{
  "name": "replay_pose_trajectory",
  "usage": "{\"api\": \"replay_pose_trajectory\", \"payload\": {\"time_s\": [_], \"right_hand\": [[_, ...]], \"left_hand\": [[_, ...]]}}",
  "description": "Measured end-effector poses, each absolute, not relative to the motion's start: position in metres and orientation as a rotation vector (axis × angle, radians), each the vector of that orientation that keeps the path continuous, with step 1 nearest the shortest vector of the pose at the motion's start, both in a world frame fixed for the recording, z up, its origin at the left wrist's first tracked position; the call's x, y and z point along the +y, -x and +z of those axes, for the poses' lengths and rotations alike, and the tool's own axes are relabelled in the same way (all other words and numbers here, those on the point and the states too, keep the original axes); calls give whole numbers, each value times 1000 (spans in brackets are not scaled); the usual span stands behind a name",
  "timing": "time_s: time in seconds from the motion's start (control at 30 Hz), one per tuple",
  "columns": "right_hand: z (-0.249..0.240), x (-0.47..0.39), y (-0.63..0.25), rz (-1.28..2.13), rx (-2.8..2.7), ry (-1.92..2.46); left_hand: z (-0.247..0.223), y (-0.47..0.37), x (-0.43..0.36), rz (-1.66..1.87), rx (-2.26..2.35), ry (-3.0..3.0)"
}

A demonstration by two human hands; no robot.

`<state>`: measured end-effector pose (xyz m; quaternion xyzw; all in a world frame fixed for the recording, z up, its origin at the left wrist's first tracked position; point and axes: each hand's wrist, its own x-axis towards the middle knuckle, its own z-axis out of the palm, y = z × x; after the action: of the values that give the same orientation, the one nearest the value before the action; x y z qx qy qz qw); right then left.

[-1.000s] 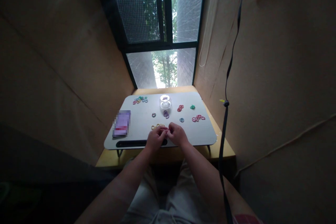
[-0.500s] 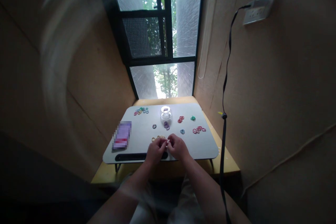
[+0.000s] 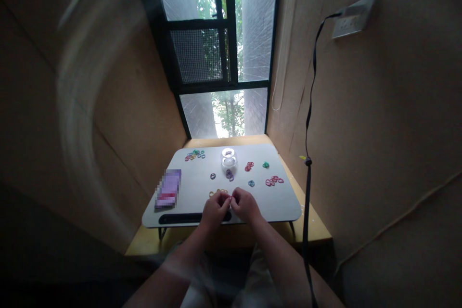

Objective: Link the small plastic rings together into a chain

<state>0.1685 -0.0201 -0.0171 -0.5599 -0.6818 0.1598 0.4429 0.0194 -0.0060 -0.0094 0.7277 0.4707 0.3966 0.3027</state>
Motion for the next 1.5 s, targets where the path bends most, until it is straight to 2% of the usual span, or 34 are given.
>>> {"api": "replay_pose_trajectory", "payload": {"time_s": [1.5], "right_hand": [[-23,-15,-170,395,-1658,1437]], "left_hand": [[-10,-19,-6,1041,1192,-1911]]}}
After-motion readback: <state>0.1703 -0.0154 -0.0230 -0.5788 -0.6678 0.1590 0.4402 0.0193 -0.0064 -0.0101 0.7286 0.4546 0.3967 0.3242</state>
